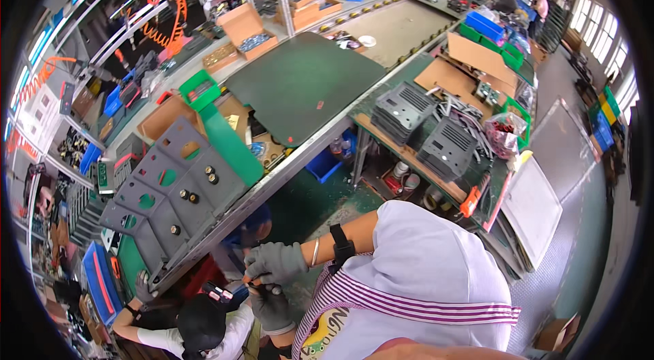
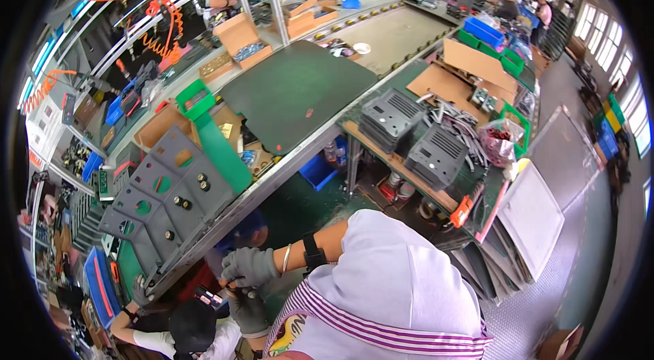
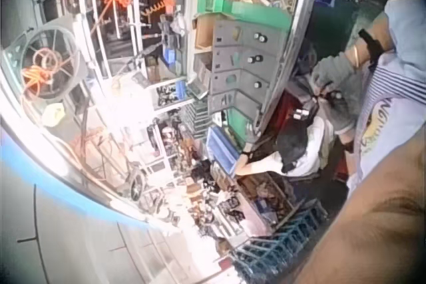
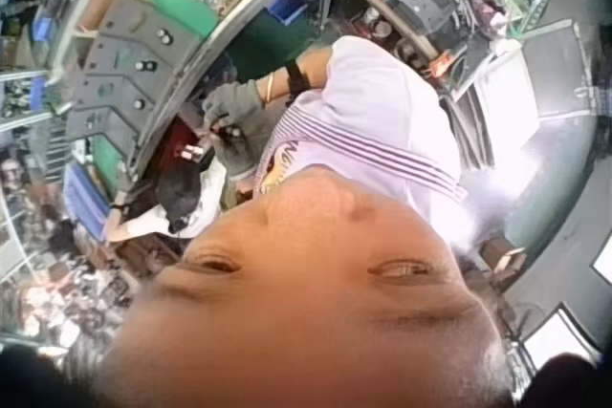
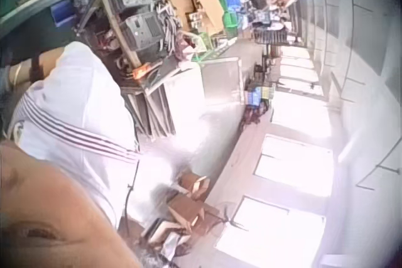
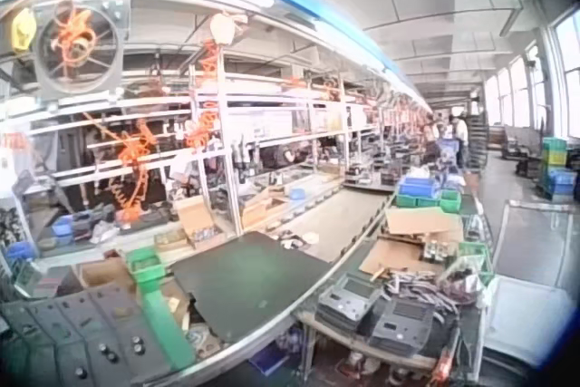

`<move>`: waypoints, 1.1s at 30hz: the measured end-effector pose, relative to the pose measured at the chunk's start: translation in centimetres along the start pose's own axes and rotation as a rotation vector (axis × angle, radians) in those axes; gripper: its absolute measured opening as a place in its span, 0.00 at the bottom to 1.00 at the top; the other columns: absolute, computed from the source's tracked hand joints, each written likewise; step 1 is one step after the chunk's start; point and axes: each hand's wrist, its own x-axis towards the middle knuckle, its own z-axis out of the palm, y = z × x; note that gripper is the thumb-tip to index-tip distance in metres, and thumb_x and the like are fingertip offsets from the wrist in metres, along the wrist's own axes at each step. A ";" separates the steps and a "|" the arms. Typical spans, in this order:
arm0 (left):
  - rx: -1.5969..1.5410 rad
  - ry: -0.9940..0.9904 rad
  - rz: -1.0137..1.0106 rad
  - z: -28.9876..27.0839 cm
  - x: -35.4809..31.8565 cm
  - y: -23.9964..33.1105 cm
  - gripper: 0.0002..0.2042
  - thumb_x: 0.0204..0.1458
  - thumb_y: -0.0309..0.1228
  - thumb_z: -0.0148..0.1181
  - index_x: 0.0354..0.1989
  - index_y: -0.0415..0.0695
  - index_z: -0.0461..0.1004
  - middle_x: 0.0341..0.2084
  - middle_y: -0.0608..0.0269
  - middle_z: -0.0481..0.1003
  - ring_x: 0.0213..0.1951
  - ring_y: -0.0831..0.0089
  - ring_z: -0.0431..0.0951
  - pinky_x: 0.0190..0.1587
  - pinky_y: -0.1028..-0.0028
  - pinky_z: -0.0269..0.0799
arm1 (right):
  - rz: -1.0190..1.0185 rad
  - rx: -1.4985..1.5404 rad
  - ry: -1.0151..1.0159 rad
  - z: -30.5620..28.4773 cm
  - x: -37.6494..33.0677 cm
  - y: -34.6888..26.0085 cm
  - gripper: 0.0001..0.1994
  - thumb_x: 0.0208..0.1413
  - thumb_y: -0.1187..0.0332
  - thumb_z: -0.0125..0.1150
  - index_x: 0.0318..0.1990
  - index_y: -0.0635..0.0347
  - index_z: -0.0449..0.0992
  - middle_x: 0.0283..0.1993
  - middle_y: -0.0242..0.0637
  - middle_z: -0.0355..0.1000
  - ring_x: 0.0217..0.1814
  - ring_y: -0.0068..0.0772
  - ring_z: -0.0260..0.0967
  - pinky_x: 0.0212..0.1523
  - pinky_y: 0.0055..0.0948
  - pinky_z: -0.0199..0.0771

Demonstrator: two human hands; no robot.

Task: Installing sockets and fastening them with an electric screwdriver into a metal housing frame on an assembly line.

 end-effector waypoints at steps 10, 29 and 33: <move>-0.036 -0.177 -0.112 0.5 0.1 -0.6 0.16 0.54 0.37 0.43 0.49 0.45 0.61 0.39 0.67 0.66 0.34 0.79 0.65 0.33 0.80 0.63 | -0.040 -0.150 0.088 0.7 -2.5 -0.5 0.17 0.39 0.69 0.54 0.41 0.57 0.69 0.41 0.39 0.64 0.44 0.43 0.62 0.41 0.37 0.65; -0.090 -0.108 -0.248 0.8 -0.2 -2.0 0.18 0.52 0.39 0.47 0.47 0.41 0.63 0.37 0.62 0.69 0.33 0.74 0.69 0.34 0.75 0.66 | 0.052 -0.095 0.066 -1.0 -4.0 -1.3 0.17 0.36 0.75 0.51 0.39 0.58 0.70 0.39 0.42 0.64 0.41 0.44 0.63 0.40 0.33 0.66; -0.184 -0.081 -0.218 -1.2 -0.5 -2.8 0.18 0.52 0.39 0.46 0.45 0.39 0.63 0.35 0.61 0.70 0.32 0.72 0.70 0.35 0.75 0.66 | 0.057 -0.110 -0.060 -0.2 -3.9 -0.4 0.17 0.38 0.71 0.53 0.41 0.61 0.68 0.39 0.42 0.63 0.42 0.44 0.61 0.42 0.36 0.64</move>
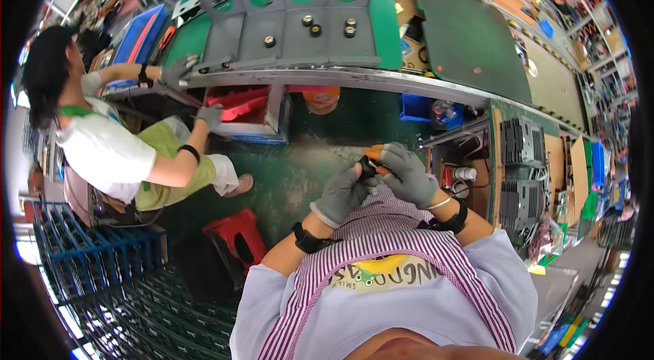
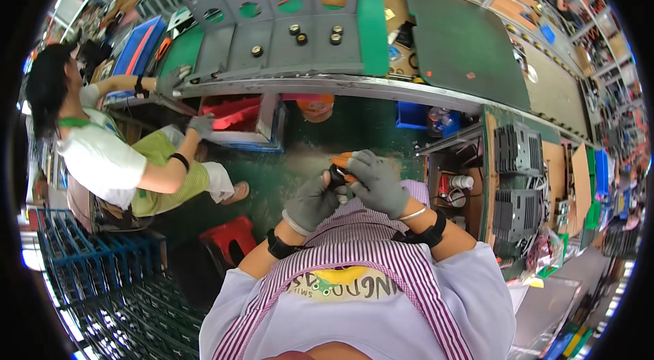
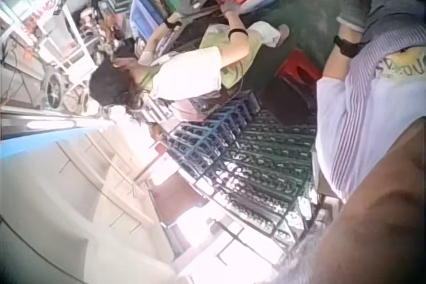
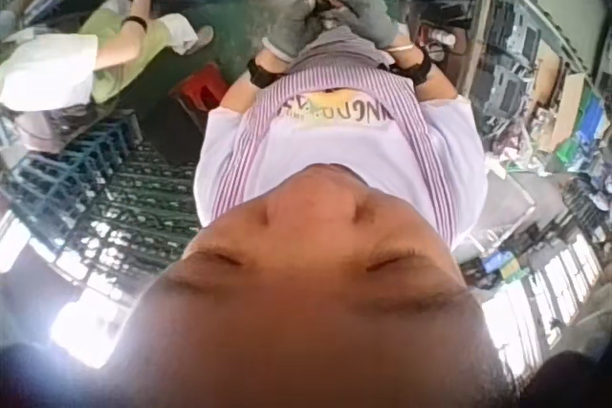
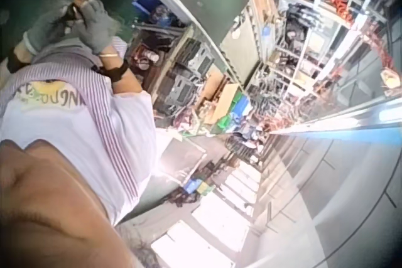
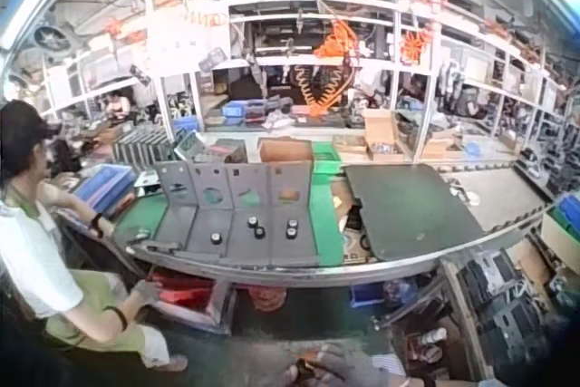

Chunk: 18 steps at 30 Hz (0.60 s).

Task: Installing sockets and fastening them with an electric screwdriver into a metal housing frame on an assembly line.

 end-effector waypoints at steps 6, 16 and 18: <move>0.034 -0.010 0.026 -0.4 -0.7 0.2 0.16 0.53 0.39 0.45 0.43 0.39 0.64 0.31 0.60 0.71 0.30 0.72 0.70 0.35 0.74 0.66 | 0.033 -0.010 0.011 0.5 0.8 -0.7 0.16 0.37 0.74 0.51 0.39 0.60 0.70 0.37 0.43 0.63 0.39 0.43 0.63 0.37 0.34 0.65; 0.081 0.082 0.181 -0.7 -2.7 4.1 0.16 0.54 0.39 0.44 0.45 0.41 0.63 0.33 0.63 0.70 0.32 0.74 0.70 0.35 0.74 0.66 | -0.021 0.124 -0.075 3.6 5.6 0.1 0.17 0.40 0.69 0.53 0.42 0.55 0.71 0.38 0.41 0.66 0.40 0.43 0.64 0.40 0.34 0.65; 0.066 0.116 0.225 -1.3 -2.5 5.1 0.16 0.54 0.39 0.43 0.45 0.41 0.63 0.33 0.64 0.70 0.33 0.74 0.70 0.35 0.74 0.66 | -0.036 0.164 -0.127 4.2 7.4 0.1 0.17 0.41 0.68 0.53 0.42 0.55 0.71 0.39 0.40 0.66 0.40 0.42 0.64 0.40 0.34 0.66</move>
